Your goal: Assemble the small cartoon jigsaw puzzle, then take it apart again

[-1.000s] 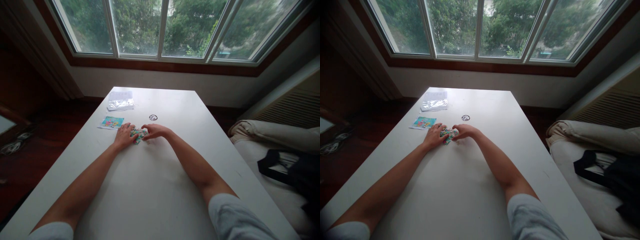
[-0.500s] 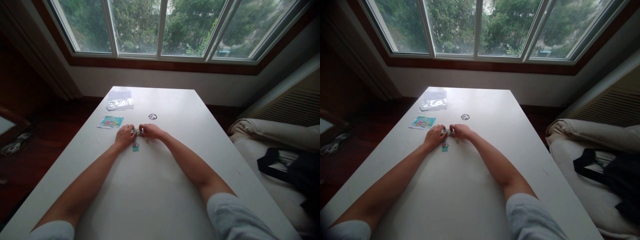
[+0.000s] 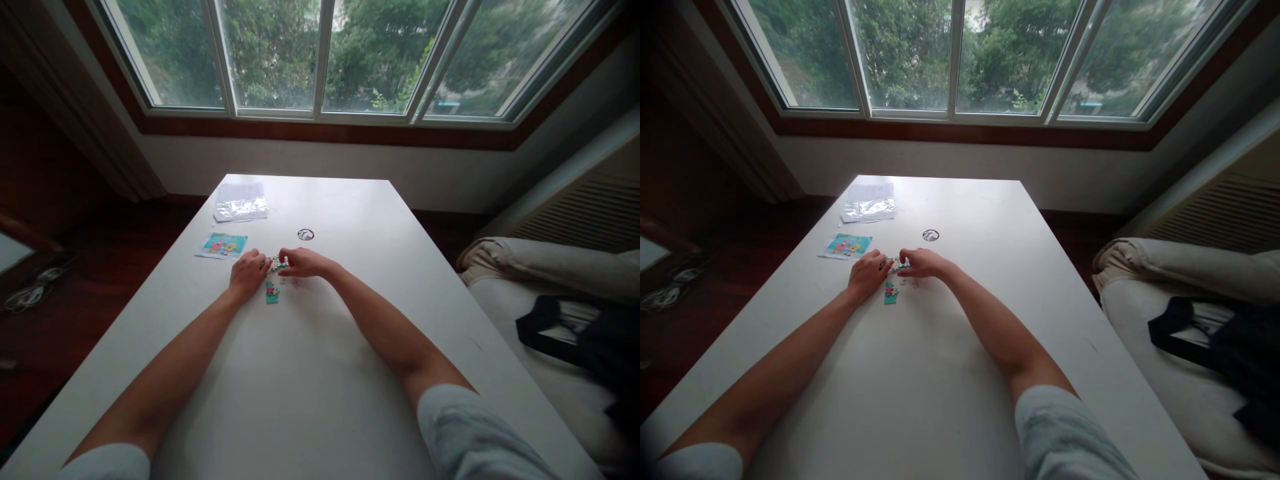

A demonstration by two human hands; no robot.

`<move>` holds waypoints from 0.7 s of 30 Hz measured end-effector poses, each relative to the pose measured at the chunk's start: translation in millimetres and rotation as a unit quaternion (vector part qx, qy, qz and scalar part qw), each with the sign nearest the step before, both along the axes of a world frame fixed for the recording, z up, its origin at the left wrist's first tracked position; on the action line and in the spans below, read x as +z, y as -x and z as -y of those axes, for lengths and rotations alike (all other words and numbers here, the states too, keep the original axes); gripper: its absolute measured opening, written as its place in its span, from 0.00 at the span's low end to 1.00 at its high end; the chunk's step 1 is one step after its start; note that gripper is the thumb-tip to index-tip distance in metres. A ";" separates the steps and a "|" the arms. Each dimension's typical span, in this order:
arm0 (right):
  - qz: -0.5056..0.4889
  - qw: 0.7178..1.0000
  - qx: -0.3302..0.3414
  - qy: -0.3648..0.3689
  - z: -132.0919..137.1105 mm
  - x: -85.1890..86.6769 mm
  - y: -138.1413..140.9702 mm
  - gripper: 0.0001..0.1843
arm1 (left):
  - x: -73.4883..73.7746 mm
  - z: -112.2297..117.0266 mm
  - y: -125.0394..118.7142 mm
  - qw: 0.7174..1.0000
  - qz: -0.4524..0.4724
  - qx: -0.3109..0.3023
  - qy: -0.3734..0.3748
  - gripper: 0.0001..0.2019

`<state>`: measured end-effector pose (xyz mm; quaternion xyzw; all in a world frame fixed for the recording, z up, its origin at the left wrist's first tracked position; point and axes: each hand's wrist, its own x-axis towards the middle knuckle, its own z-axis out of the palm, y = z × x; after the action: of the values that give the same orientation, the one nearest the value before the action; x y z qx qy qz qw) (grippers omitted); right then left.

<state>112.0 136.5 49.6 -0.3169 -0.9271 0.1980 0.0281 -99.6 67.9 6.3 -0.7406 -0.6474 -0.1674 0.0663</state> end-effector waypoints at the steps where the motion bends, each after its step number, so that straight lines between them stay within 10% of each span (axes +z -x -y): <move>1: 0.022 1.000 0.015 0.007 5.0 3.5 1.3 0.26 | 0.1 -0.4 -0.1 1.000 0.006 0.007 0.005 0.17; 8: 0.092 0.993 0.043 -0.057 48.4 8.4 24.3 0.37 | 0.5 -10.0 10.2 0.992 0.105 0.059 0.034 0.15; 21: 0.036 0.997 0.040 -0.060 50.9 0.7 33.5 0.20 | -1.6 -16.7 16.4 0.919 0.390 0.015 -0.046 0.20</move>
<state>78.4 85.6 50.3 -0.2842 -0.9497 0.1314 0.0053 -116.0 84.7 4.7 -0.6031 -0.6242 -0.4719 -0.1550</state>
